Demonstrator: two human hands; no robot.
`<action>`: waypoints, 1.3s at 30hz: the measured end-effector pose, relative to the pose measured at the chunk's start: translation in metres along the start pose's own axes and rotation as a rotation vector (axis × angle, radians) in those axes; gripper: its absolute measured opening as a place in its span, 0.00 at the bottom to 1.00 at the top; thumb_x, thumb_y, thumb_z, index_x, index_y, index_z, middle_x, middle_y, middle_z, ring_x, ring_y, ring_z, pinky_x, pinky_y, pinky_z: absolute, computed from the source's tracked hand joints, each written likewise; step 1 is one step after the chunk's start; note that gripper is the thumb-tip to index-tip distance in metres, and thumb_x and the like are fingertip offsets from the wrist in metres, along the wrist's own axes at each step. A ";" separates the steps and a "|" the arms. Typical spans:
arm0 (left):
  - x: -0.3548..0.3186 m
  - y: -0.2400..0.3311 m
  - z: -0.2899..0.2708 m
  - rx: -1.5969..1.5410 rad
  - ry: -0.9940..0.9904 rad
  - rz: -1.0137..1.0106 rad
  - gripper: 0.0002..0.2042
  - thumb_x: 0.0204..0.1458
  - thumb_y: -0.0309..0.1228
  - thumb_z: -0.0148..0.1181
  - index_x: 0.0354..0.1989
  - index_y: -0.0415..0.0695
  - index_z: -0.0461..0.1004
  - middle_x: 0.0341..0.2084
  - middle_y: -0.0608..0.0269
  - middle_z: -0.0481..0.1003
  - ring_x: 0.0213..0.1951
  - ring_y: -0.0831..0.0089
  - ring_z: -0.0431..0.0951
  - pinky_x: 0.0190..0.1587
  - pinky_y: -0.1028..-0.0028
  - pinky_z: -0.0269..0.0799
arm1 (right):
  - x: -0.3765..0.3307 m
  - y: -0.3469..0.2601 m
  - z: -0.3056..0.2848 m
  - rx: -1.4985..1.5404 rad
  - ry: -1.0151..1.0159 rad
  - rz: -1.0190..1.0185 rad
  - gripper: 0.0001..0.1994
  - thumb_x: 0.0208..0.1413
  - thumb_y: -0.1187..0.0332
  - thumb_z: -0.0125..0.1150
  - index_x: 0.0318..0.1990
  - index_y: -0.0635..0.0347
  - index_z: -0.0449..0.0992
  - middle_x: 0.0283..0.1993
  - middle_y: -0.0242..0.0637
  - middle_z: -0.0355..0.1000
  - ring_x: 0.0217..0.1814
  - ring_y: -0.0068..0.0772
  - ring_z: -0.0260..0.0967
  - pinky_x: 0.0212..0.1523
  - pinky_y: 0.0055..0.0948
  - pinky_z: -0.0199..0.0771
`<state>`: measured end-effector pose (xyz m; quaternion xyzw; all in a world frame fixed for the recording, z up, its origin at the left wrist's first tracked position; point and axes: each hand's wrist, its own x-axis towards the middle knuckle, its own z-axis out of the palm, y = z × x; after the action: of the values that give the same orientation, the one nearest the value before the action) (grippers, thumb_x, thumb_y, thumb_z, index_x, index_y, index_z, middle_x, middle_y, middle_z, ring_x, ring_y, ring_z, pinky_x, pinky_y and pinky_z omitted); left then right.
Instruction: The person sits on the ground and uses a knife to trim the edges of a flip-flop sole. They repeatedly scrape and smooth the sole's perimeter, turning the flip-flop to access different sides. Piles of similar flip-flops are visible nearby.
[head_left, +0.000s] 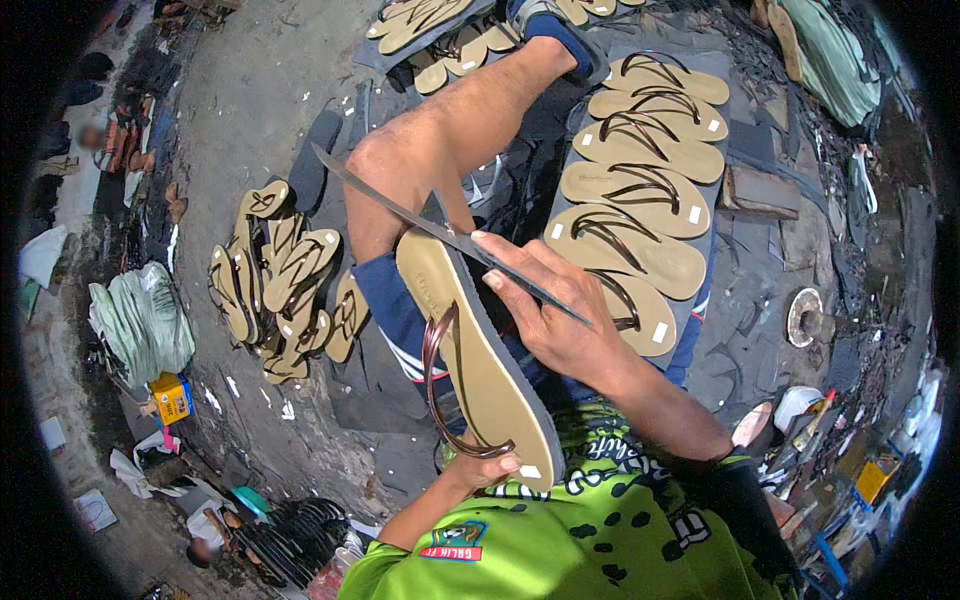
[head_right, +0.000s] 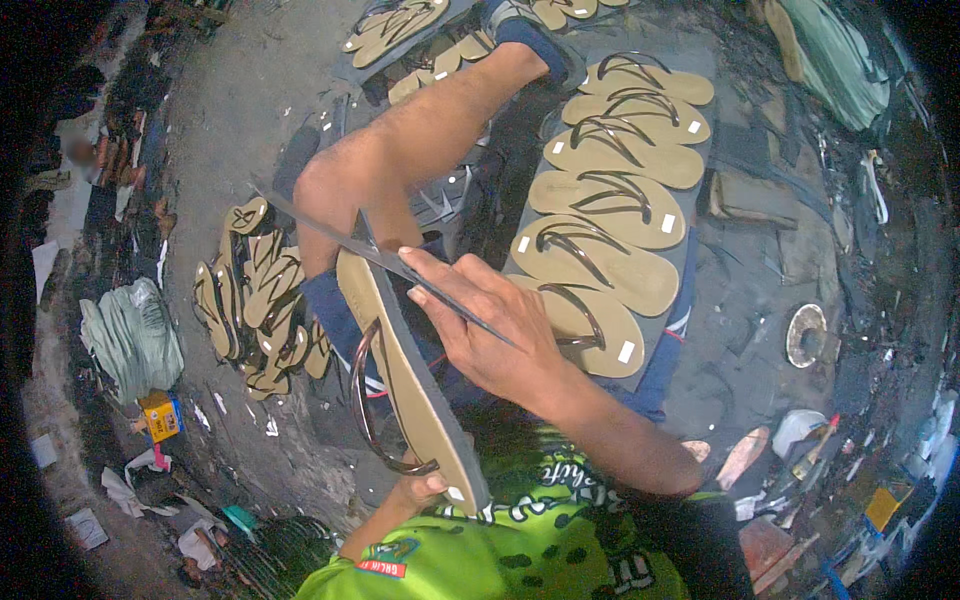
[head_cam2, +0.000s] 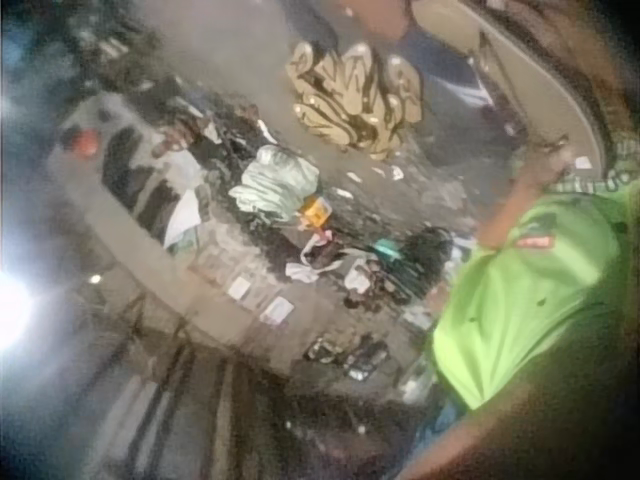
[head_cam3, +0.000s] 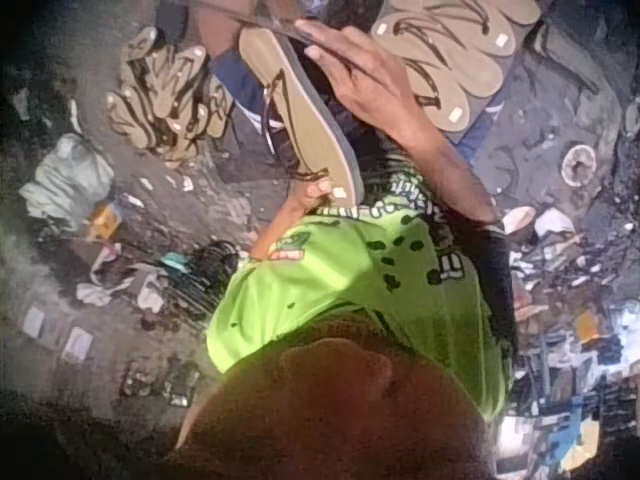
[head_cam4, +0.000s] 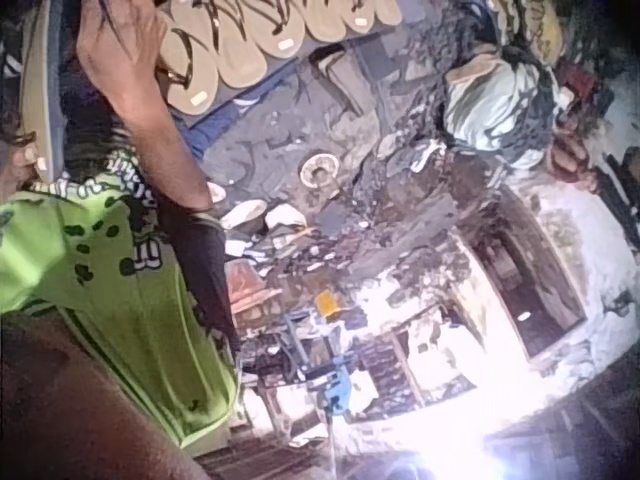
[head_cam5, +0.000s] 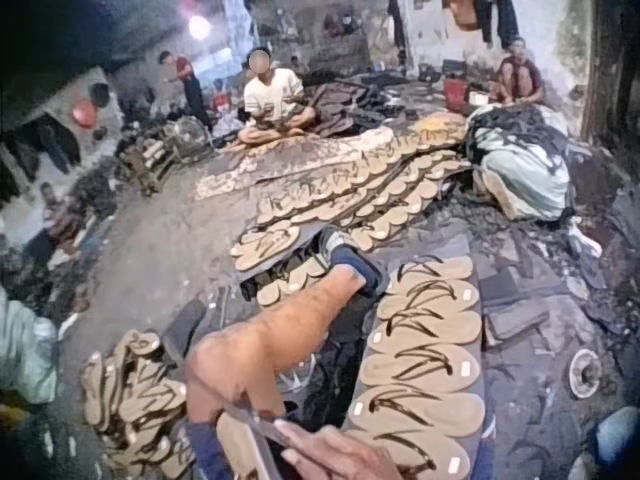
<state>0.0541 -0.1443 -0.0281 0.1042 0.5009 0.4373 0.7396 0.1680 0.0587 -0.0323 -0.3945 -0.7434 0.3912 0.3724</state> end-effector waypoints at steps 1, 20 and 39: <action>0.002 -0.003 -0.010 -0.073 -0.061 -0.027 0.29 0.35 0.35 0.72 0.48 0.43 0.69 0.37 0.61 0.74 0.36 0.70 0.75 0.39 0.71 0.75 | 0.004 -0.002 -0.002 -0.013 -0.018 -0.008 0.18 0.57 0.66 0.57 0.56 0.46 0.72 0.28 0.38 0.67 0.25 0.44 0.69 0.25 0.39 0.69; 0.023 0.062 0.005 0.152 0.043 0.366 0.30 0.50 0.39 0.64 0.59 0.40 0.61 0.50 0.55 0.71 0.52 0.67 0.72 0.53 0.63 0.71 | -0.068 -0.050 -0.046 0.616 -0.363 0.455 0.27 0.49 0.71 0.66 0.58 0.65 0.67 0.41 0.36 0.67 0.43 0.24 0.65 0.47 0.24 0.65; 0.073 0.126 0.016 -0.267 -0.121 0.218 0.19 0.59 0.50 0.49 0.39 0.43 0.67 0.25 0.64 0.65 0.28 0.74 0.70 0.28 0.77 0.71 | -0.101 0.001 -0.076 -0.284 -0.176 -0.074 0.27 0.37 0.69 0.71 0.50 0.47 0.72 0.36 0.38 0.70 0.32 0.41 0.72 0.31 0.35 0.73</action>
<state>0.0076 -0.0097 0.0064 0.0850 0.3785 0.5704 0.7239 0.2752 -0.0082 -0.0263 -0.3797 -0.8351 0.3012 0.2603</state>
